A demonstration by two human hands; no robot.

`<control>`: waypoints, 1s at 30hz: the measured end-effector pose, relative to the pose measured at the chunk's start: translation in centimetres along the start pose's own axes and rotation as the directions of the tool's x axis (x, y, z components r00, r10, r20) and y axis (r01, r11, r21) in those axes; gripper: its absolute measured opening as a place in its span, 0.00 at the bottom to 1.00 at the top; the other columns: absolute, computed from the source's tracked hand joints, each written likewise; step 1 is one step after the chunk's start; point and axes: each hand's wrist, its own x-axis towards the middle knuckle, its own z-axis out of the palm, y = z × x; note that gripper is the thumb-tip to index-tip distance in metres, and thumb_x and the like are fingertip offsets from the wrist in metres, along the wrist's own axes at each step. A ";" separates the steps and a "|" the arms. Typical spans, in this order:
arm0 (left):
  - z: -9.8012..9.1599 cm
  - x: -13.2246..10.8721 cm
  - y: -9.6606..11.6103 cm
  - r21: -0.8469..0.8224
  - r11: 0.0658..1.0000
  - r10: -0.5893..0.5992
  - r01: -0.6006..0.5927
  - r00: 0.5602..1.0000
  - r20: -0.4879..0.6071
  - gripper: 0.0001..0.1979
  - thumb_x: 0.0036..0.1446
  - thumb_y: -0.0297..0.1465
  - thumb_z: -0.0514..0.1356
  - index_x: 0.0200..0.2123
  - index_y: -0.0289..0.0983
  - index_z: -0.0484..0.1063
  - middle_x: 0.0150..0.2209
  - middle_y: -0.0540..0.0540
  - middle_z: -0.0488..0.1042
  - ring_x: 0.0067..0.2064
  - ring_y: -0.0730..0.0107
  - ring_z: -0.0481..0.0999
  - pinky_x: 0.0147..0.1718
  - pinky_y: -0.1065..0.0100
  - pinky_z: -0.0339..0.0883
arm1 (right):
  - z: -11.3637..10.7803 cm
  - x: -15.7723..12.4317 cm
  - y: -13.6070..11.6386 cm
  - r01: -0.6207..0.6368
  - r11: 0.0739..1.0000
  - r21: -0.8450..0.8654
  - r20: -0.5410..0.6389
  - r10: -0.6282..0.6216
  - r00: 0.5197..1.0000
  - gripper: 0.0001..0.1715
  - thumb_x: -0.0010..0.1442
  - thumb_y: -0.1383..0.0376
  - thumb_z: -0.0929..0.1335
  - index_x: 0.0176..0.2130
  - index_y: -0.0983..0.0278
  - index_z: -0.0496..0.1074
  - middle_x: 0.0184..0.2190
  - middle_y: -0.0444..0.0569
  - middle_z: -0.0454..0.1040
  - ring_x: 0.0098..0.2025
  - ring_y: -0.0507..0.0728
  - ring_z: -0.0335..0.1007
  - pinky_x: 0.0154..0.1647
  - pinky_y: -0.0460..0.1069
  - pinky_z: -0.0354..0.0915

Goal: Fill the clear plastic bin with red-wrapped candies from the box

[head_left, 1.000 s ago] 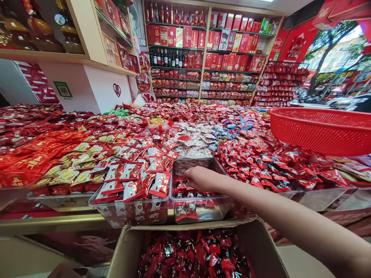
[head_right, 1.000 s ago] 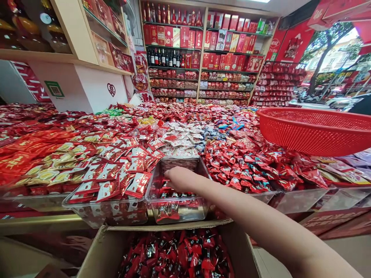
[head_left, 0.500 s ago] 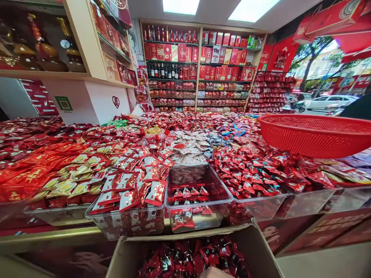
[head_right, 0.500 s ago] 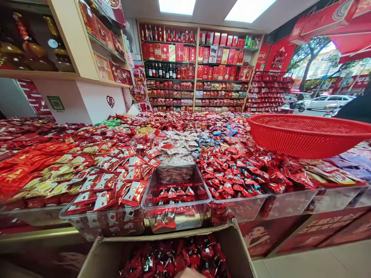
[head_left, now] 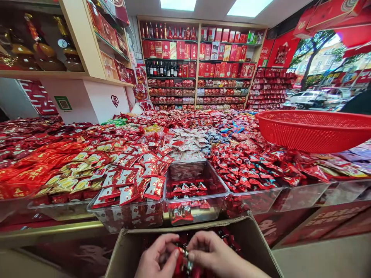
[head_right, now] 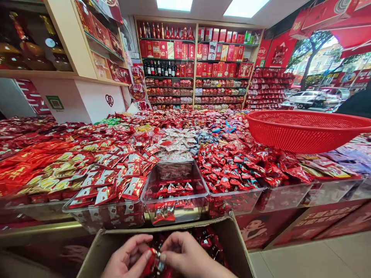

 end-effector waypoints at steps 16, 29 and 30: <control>1.1 -0.5 3.6 -0.235 0.967 -0.107 0.097 0.994 -0.029 0.11 0.42 0.32 0.62 0.32 0.36 0.69 0.31 0.48 0.75 0.30 0.72 0.72 0.30 0.75 0.67 | 0.4 -0.7 -3.7 0.146 0.983 0.112 -0.182 -0.124 0.975 0.14 0.44 0.61 0.69 0.29 0.67 0.66 0.22 0.43 0.67 0.24 0.47 0.60 0.26 0.43 0.58; 1.7 -1.1 2.7 -0.392 0.905 -0.175 0.166 0.984 0.012 0.26 0.42 0.31 0.63 0.46 0.40 0.58 0.42 0.45 0.72 0.43 0.63 0.71 0.41 0.65 0.65 | 1.2 -1.9 -2.6 0.386 0.815 -0.433 -0.188 -0.500 0.845 0.14 0.50 0.64 0.65 0.39 0.62 0.66 0.38 0.50 0.67 0.40 0.53 0.61 0.41 0.49 0.58; 1.6 -1.1 2.8 -0.369 0.917 -0.156 0.150 0.988 0.013 0.26 0.42 0.31 0.63 0.46 0.40 0.58 0.42 0.45 0.72 0.43 0.64 0.71 0.41 0.66 0.65 | 1.2 -1.7 -2.5 0.319 0.882 -0.345 -0.214 -0.405 0.889 0.15 0.50 0.62 0.65 0.39 0.63 0.66 0.34 0.49 0.68 0.36 0.52 0.62 0.37 0.47 0.60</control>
